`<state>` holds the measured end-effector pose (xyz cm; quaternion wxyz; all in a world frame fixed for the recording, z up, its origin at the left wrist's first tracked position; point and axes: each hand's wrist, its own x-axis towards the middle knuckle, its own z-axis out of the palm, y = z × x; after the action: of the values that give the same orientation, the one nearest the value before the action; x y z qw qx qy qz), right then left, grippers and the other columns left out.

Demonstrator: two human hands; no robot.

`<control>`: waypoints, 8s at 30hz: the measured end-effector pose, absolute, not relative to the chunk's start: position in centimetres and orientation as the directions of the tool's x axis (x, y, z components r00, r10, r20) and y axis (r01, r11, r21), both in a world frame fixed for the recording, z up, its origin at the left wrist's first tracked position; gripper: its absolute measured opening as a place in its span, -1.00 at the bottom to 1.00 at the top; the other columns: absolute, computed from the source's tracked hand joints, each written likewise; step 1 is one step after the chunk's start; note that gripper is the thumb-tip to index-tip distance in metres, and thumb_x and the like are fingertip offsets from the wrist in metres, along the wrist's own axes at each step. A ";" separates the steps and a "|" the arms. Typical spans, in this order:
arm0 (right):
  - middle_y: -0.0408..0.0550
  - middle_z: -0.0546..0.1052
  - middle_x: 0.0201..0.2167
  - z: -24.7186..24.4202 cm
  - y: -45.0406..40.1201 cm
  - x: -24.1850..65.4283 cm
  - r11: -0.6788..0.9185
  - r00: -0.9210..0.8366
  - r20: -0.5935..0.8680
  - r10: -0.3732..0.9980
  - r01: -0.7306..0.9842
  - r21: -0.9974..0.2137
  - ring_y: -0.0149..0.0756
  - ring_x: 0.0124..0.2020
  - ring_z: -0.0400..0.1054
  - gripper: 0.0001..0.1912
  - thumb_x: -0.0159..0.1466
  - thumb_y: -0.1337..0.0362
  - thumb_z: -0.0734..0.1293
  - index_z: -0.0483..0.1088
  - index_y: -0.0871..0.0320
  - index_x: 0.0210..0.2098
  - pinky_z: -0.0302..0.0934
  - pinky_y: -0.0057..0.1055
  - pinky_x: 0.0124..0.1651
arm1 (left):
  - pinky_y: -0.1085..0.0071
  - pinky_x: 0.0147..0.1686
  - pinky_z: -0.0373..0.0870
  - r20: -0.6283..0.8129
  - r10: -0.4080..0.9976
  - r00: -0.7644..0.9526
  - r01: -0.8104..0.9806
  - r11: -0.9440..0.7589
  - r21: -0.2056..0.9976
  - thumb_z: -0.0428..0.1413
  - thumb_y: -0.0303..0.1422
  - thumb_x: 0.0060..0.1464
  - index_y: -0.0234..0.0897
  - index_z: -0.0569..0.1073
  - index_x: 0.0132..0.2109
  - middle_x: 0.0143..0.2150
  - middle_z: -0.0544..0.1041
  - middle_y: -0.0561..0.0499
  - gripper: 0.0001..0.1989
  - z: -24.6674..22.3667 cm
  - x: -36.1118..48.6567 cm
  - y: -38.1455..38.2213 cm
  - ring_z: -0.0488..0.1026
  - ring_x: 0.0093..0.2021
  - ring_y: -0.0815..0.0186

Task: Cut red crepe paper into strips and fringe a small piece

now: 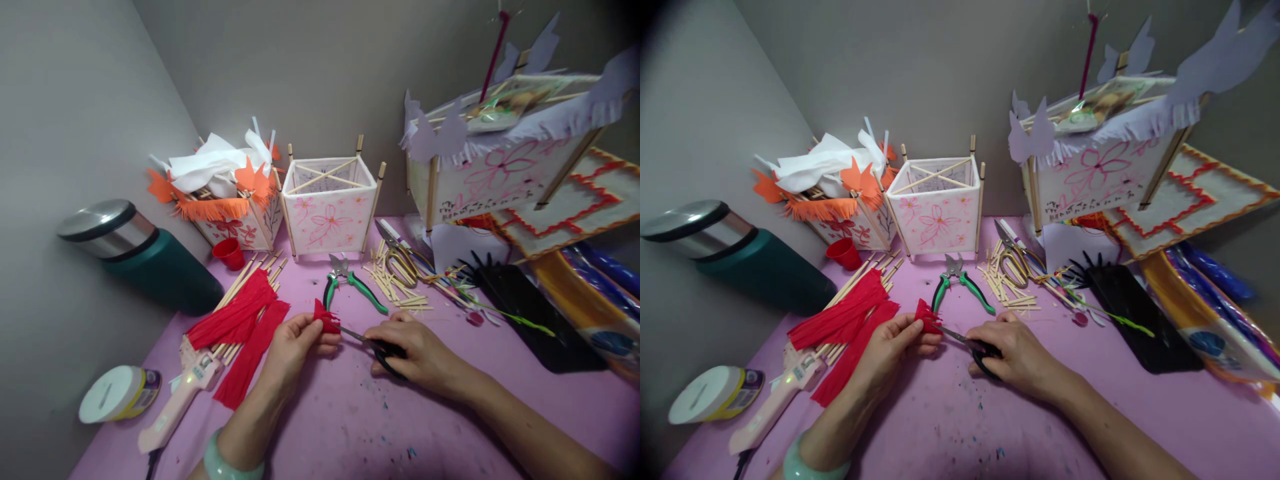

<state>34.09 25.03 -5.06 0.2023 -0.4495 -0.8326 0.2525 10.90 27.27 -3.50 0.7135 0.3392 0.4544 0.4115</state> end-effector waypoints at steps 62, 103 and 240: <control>-0.24 0.49 -0.49 -3.5 24.9 33.8 0.432 -0.524 0.048 0.850 0.643 -0.633 -0.36 -0.44 0.29 -0.67 0.12 0.07 0.49 0.47 0.10 -0.21 0.02 -0.30 -0.18 | 0.38 -0.42 0.48 -0.370 0.909 0.193 -0.249 0.410 0.877 0.37 -0.20 -0.16 -0.43 0.49 -0.34 -0.45 0.64 -0.19 -0.63 -3.0 10.7 27.4 0.56 -0.51 0.25; -0.17 0.56 -0.41 -4.8 25.0 34.1 0.475 -0.528 0.112 0.842 0.625 -0.620 -0.32 -0.39 0.34 -0.74 0.20 0.13 0.45 0.45 0.10 -0.17 0.02 -0.30 -0.18 | 0.34 -0.38 0.47 -0.374 0.899 0.229 -0.236 0.424 0.875 0.39 -0.19 -0.20 -0.45 0.54 -0.33 -0.42 0.64 -0.22 -0.61 -3.4 10.7 27.3 0.57 -0.48 0.22; -0.23 0.58 -0.38 -5.1 25.3 34.2 0.444 -0.527 0.071 0.847 0.627 -0.640 -0.34 -0.34 0.42 -0.77 0.19 0.21 0.46 0.44 0.06 -0.16 -0.01 -0.28 -0.12 | 0.34 -0.35 0.49 -0.370 0.896 0.247 -0.230 0.425 0.875 0.38 -0.18 -0.20 -0.46 0.56 -0.35 -0.41 0.64 -0.24 -0.60 -3.6 11.1 27.1 0.58 -0.45 0.22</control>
<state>34.19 25.34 -5.11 0.1947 -0.4454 -0.8271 0.2821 11.06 27.11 -3.63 0.7040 0.3573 0.4658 0.3997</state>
